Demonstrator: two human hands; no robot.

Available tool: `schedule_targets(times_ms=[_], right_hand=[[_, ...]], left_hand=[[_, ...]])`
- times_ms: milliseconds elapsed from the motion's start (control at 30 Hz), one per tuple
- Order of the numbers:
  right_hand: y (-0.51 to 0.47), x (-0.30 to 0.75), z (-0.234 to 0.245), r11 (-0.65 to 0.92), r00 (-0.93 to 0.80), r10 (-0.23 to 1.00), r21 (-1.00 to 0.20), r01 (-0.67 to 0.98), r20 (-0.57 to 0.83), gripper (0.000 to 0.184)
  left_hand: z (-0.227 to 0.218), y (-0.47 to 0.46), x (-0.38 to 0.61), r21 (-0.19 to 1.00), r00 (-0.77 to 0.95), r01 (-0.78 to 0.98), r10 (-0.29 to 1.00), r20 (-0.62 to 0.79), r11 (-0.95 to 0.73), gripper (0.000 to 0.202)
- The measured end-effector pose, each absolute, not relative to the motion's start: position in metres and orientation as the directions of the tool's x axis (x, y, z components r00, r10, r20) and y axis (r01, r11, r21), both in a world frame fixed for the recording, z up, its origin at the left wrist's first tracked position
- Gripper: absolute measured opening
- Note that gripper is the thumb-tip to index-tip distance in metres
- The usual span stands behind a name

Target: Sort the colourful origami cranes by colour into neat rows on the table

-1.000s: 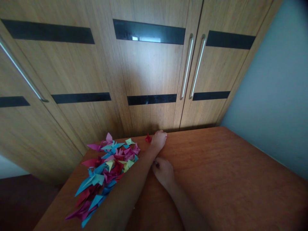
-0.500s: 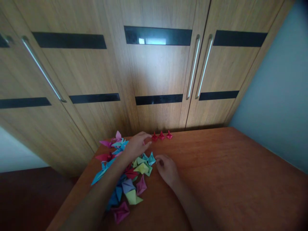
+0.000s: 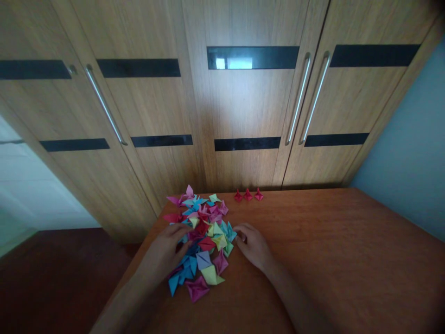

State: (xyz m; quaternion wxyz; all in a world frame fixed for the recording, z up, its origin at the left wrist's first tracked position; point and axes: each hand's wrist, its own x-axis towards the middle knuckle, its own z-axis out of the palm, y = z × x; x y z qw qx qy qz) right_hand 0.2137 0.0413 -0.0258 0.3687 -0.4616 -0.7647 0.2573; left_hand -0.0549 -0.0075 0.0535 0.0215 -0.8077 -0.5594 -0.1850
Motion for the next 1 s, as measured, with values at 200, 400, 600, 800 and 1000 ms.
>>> schedule_targets(times_ms=[200,400,600,800,1000], right_hand=[[0.047,0.217,-0.034,0.441,-0.254,0.897,-0.776,0.451,0.362,0.028],[0.049,0.218,-0.036,0.435,-0.243,0.900,-0.780,0.451,0.361,0.028],[0.051,0.219,-0.038,0.439,-0.226,0.898,-0.789,0.430,0.377,0.027],[0.050,0.222,-0.030,0.396,-0.147,0.918,-0.848,0.353,0.368,0.020],[0.043,0.226,-0.008,0.103,-0.120,0.987,-0.993,-0.058,0.109,0.036]], left_hand=[[0.051,-0.001,-0.026,0.030,0.315,0.940,0.896,0.314,-0.340,0.024],[0.051,0.002,-0.015,-0.046,0.298,0.954,0.914,0.275,-0.297,0.019],[0.046,0.004,-0.023,-0.034,0.264,0.962,0.899,0.348,-0.270,0.023],[0.057,0.003,-0.015,0.185,0.244,0.916,0.858,0.452,-0.357,0.020],[0.059,0.001,0.016,0.444,0.312,0.744,0.847,0.431,-0.500,0.017]])
